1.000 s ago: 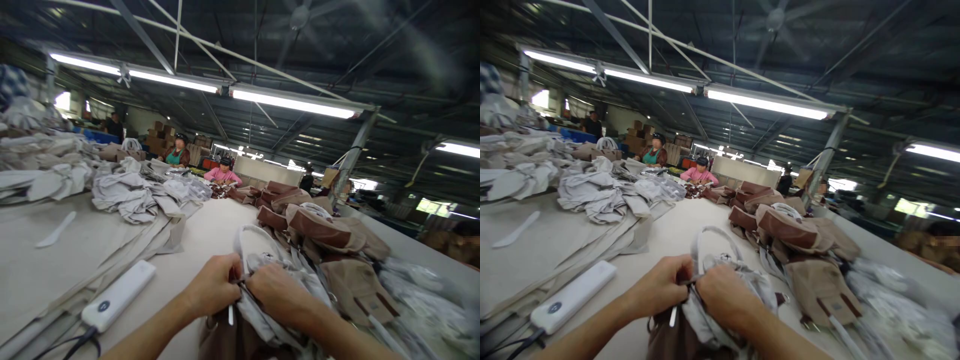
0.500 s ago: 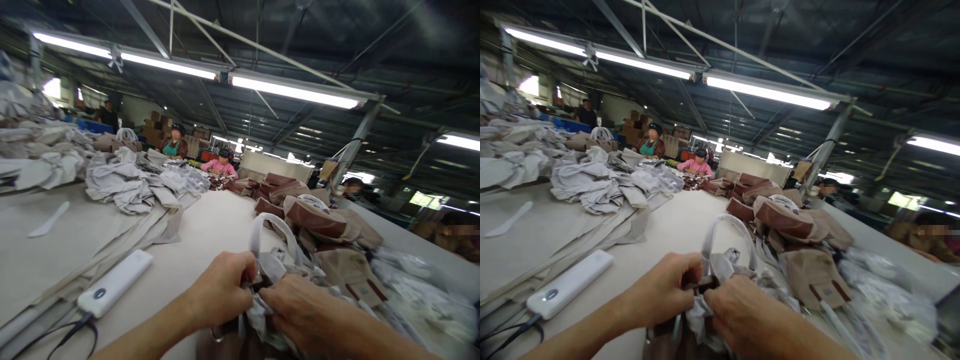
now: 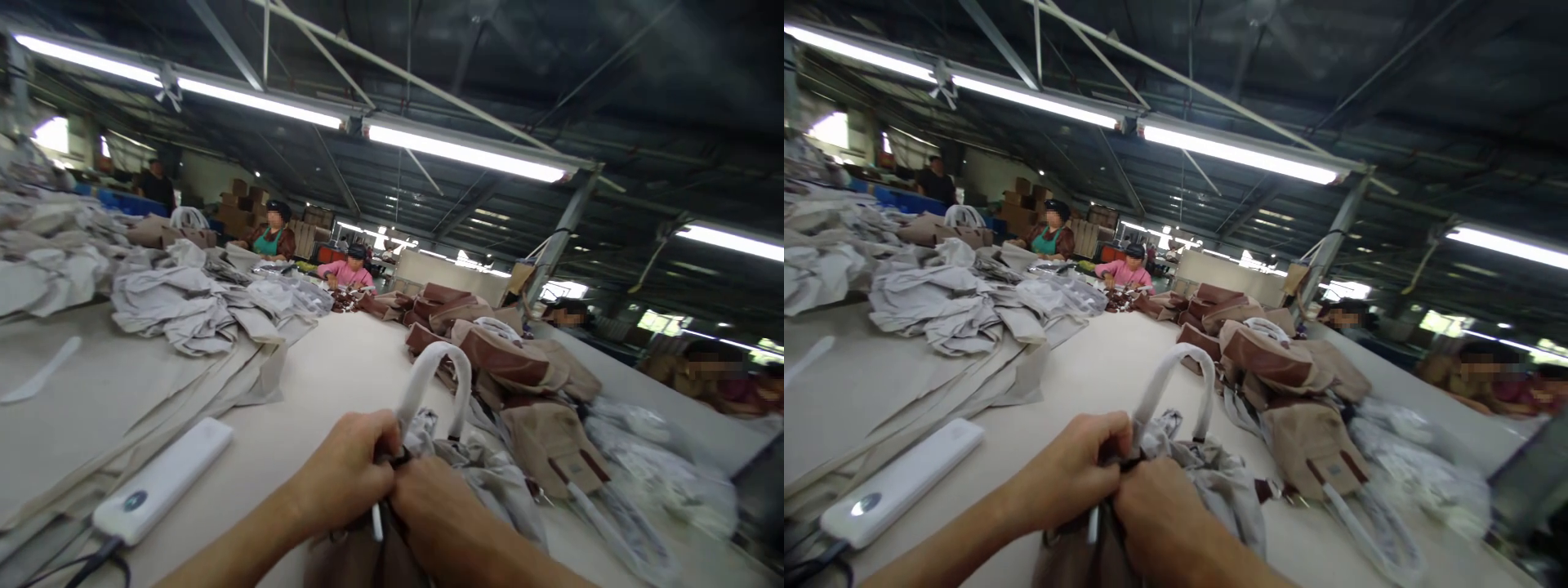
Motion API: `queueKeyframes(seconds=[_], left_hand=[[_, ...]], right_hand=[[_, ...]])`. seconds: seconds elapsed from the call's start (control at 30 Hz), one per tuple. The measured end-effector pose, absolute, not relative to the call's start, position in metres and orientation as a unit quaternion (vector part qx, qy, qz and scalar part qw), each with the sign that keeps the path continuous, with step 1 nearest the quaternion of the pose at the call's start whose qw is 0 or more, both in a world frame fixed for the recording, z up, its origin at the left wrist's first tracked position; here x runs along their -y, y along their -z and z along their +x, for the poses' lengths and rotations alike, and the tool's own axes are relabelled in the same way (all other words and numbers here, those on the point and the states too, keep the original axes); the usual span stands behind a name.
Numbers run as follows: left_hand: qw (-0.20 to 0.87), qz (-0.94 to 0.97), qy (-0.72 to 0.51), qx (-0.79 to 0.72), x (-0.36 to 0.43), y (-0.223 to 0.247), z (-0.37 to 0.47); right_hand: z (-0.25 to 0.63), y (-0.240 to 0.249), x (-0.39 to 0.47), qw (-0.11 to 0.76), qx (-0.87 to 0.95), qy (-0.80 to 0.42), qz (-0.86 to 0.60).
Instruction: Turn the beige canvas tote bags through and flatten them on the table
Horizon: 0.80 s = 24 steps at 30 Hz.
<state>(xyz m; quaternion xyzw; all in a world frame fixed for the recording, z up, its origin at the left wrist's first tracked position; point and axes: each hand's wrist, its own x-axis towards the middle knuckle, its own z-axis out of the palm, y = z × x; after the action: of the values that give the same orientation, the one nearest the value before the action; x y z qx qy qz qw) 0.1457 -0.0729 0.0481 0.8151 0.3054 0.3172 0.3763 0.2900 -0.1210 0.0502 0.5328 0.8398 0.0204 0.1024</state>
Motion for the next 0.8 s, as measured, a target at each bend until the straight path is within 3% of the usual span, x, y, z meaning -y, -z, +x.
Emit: queueKeyframes(seconds=[0.07,0.13,0.23,0.33,0.4,0.47,0.67,0.8], left_hand=[[0.379,0.809,-0.321,-0.314,0.072,-0.049,0.142],[0.380,0.804,-0.332,-0.315,0.073,-0.050,0.139],[0.374,0.799,-0.353,-0.310,0.081,-0.050,0.136],[0.353,0.804,-0.356,-0.320,0.087,-0.047,0.139],[0.340,0.808,-0.360,-0.320,0.088,-0.045,0.140],[0.354,0.802,-0.361,-0.320,0.085,-0.044,0.139],[0.442,0.751,-0.360,-0.334,0.080,-0.044,0.133],[0.430,0.748,-0.362,-0.352,0.079,-0.045,0.140]], right_hand=[[0.301,-0.069,0.128,0.033,-0.863,0.036,0.503],[0.314,-0.086,0.137,-0.099,-0.870,0.093,0.474],[0.329,-0.100,0.147,-0.246,-0.791,0.013,0.560],[0.335,-0.103,0.146,-0.157,-0.706,-0.023,0.691],[0.337,-0.100,0.140,-0.074,-0.701,0.014,0.709],[0.340,-0.094,0.135,-0.054,-0.727,0.012,0.684],[0.357,-0.057,0.146,-0.246,-0.807,-0.114,0.524],[0.363,-0.053,0.164,-0.276,-0.824,-0.271,0.414]])
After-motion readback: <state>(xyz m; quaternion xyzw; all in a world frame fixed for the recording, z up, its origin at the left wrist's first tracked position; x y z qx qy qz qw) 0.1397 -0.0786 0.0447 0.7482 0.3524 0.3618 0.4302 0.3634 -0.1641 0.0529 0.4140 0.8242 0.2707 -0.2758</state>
